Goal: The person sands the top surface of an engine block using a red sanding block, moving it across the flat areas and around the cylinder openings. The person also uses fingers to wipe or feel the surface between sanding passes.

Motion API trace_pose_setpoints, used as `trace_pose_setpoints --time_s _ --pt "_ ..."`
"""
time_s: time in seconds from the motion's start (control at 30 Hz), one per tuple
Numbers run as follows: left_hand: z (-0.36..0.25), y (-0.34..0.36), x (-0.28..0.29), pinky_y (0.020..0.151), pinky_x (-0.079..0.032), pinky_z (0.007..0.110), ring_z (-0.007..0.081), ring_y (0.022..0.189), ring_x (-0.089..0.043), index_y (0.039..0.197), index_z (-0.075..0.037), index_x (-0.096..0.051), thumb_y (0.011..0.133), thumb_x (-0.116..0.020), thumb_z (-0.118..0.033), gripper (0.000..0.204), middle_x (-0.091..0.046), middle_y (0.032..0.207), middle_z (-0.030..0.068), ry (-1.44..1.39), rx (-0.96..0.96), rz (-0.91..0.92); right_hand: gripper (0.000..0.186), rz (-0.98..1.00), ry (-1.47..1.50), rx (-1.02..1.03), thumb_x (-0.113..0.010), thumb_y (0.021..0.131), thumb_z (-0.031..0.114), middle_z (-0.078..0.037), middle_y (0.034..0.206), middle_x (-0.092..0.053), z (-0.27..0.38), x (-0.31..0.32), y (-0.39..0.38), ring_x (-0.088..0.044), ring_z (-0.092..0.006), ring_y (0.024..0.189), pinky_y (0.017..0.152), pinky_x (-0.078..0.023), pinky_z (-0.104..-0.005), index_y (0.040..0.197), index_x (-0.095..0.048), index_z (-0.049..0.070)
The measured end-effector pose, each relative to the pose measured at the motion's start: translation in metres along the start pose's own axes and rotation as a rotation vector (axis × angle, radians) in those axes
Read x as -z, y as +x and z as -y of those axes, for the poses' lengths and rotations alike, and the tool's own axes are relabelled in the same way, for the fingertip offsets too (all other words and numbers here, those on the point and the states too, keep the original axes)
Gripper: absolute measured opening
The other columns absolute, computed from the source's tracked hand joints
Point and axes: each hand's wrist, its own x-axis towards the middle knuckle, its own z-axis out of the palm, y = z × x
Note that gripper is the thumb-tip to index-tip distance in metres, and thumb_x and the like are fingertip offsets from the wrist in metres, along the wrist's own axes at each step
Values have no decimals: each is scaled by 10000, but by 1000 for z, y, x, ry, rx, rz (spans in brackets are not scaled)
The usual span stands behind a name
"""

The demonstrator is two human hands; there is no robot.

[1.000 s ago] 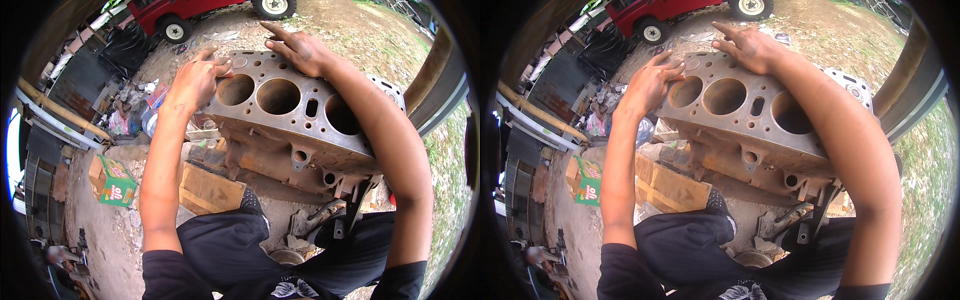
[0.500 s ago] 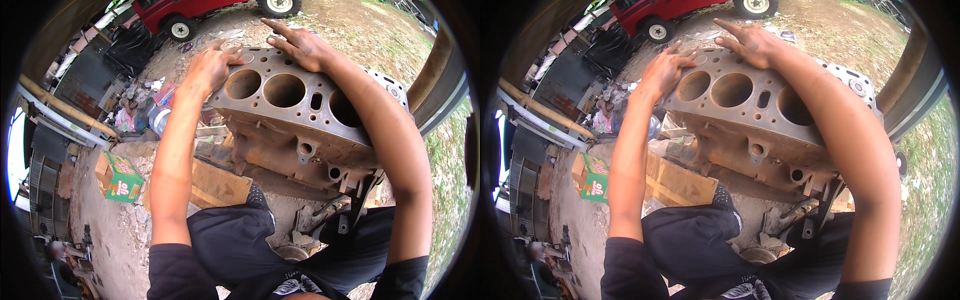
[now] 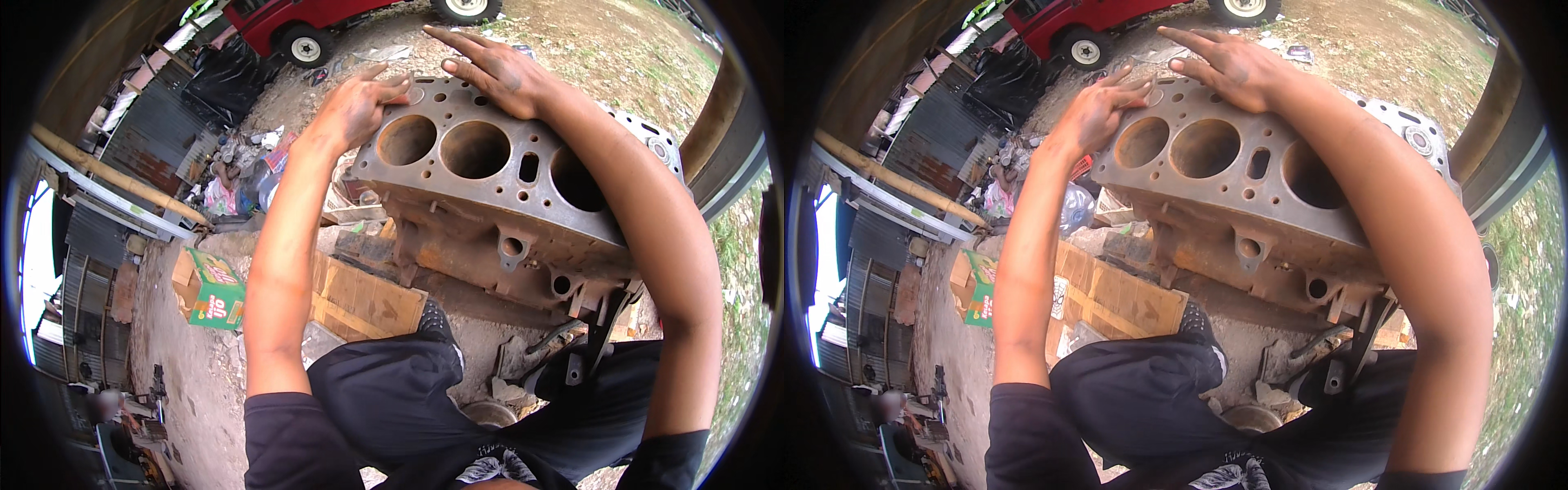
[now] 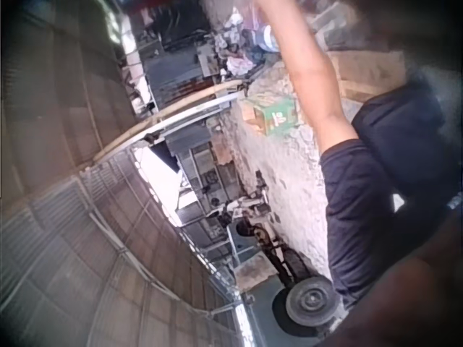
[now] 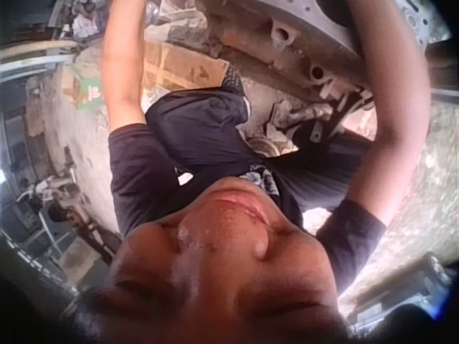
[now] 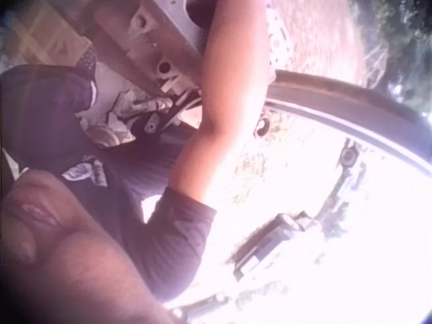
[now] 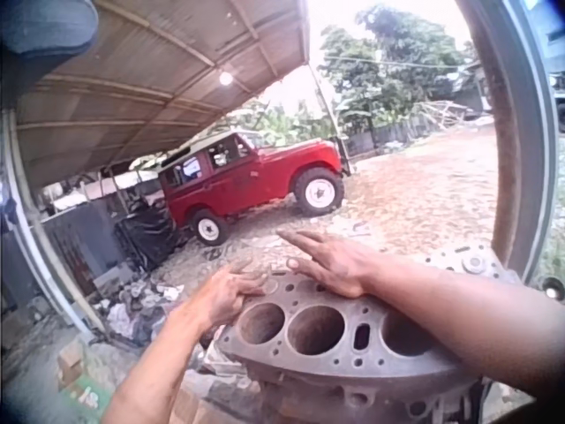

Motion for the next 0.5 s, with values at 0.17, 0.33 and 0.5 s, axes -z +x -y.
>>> trace_pose_setpoints --time_s 0.17,0.33,0.5 --pt "13 0 5 1346 -431 445 318 1644 -461 1322 -135 -855 962 -587 38 481 -742 1518 37 30 -88 6 668 3 -8 18 -444 1192 588 -261 1732 -490 12 0 5 -509 -492 1559 1310 -429 -570 1792 -362 305" --pt "-4 20 7 1317 -463 456 307 1623 -494 1317 -130 -854 1017 -625 -33 390 -768 1455 119 -46 -51 43 667 -7 -32 37 -435 1197 584 -258 1757 -453 3 -1 2 -487 -493 1577 1317 -421 -564 1793 -361 295" --pt "-4 0 24 1118 -592 458 392 1256 -769 1346 -112 -828 1020 -633 -72 382 -773 1413 187 -54 -9 137 671 31 -47 10 -431 1196 592 -251 1756 -456 6 3 0 -503 -490 1566 1306 -444 -549 1795 -354 299"
